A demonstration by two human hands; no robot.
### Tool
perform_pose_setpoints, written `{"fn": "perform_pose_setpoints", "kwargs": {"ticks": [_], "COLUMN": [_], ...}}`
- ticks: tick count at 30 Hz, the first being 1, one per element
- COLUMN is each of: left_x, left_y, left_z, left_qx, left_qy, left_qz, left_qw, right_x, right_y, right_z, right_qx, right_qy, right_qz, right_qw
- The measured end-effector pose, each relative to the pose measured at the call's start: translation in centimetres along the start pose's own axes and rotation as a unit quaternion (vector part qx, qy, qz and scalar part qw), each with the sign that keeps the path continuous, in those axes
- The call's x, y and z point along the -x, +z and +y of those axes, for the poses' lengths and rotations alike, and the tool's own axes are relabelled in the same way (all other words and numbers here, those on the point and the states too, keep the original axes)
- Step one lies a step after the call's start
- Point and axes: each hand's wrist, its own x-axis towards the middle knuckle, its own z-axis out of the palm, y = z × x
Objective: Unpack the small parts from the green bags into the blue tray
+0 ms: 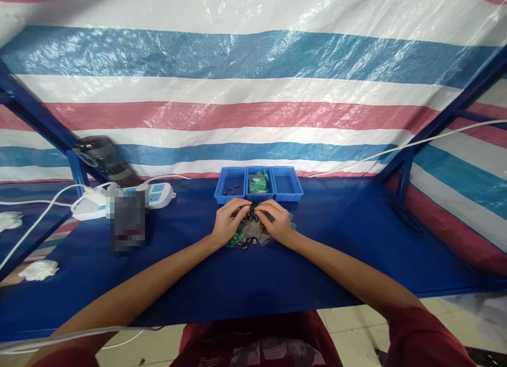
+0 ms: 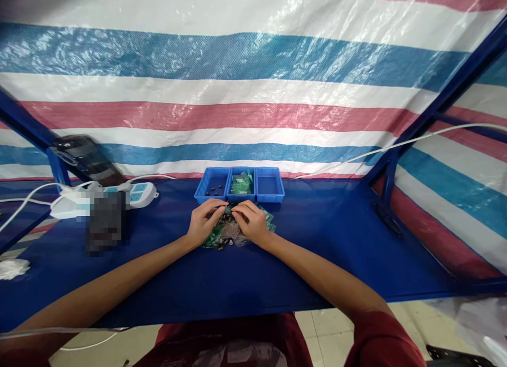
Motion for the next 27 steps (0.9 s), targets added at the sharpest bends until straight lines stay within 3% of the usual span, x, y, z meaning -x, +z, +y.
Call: {"fn": "perform_pose_setpoints", "kwargs": {"ticks": [22,27], "left_x": [0.49,0.42], "left_y": [0.43,0.39], "left_z": [-0.71,-0.52], "left_qx": [0.024,0.016], "left_qy": [0.006,0.02], "left_qz": [-0.027,-0.025], "left_qw": [0.999,0.999], "right_x": [0.15,0.14], "right_y": [0.25,0.05], "right_z": [0.4,0.08], "right_qx": [-0.001,-0.016], "right_qy": [-0.026,0.0], "right_qz": [-0.014,-0.024], "right_qw": [1.0,1.0]}}
